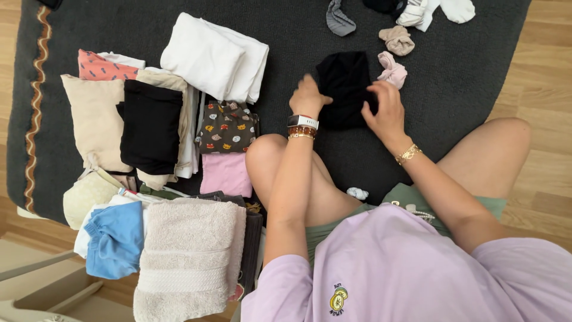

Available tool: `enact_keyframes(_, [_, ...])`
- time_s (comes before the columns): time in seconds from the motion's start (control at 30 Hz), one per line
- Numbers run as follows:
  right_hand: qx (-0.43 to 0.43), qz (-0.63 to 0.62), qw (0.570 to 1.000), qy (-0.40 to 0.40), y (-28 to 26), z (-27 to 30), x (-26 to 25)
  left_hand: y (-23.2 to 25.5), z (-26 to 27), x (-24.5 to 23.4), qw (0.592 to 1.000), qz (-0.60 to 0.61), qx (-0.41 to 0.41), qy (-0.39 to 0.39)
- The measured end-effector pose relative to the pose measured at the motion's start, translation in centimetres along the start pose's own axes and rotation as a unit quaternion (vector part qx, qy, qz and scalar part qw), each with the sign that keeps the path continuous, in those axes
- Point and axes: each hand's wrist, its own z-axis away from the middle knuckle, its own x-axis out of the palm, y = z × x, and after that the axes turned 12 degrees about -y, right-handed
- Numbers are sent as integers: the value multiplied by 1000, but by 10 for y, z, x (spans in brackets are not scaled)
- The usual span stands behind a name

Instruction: Folding various items of laundry and organizing them into neat piles.

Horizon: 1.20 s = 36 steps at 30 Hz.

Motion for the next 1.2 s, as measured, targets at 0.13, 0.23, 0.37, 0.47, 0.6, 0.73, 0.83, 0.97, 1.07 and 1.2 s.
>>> enact_keyframes(0.13, [-216,108,970,4,-16,3,-19,10,12,-17,973,33,217,75])
enact_keyframes(0.23, [-275,118,945,-133,-15,1,-19,-1,-12,18,954,75,279,-74])
enact_keyframes(0.37, [-236,115,952,-157,20,-15,2,-17,-45,41,952,112,215,-186])
enact_keyframes(0.47, [-130,61,975,-173,17,-50,-5,-35,-74,50,937,230,223,-137])
enact_keyframes(0.6, [-21,-35,982,-185,21,-117,-5,-14,-55,6,868,477,-21,-138])
enact_keyframes(0.73, [-36,-117,986,-113,39,-137,15,-19,-73,48,931,352,71,-71])
enact_keyframes(0.83, [12,-83,992,-89,29,-126,21,-10,-70,57,964,262,39,15])
enact_keyframes(0.97, [25,49,997,-50,49,-120,42,9,-54,40,972,206,-42,103])
enact_keyframes(1.07, [28,6,998,-61,96,-129,66,0,-74,48,966,253,-46,34])
enact_keyframes(1.2, [71,-262,958,-94,70,-133,48,-2,-65,12,928,362,14,-87])
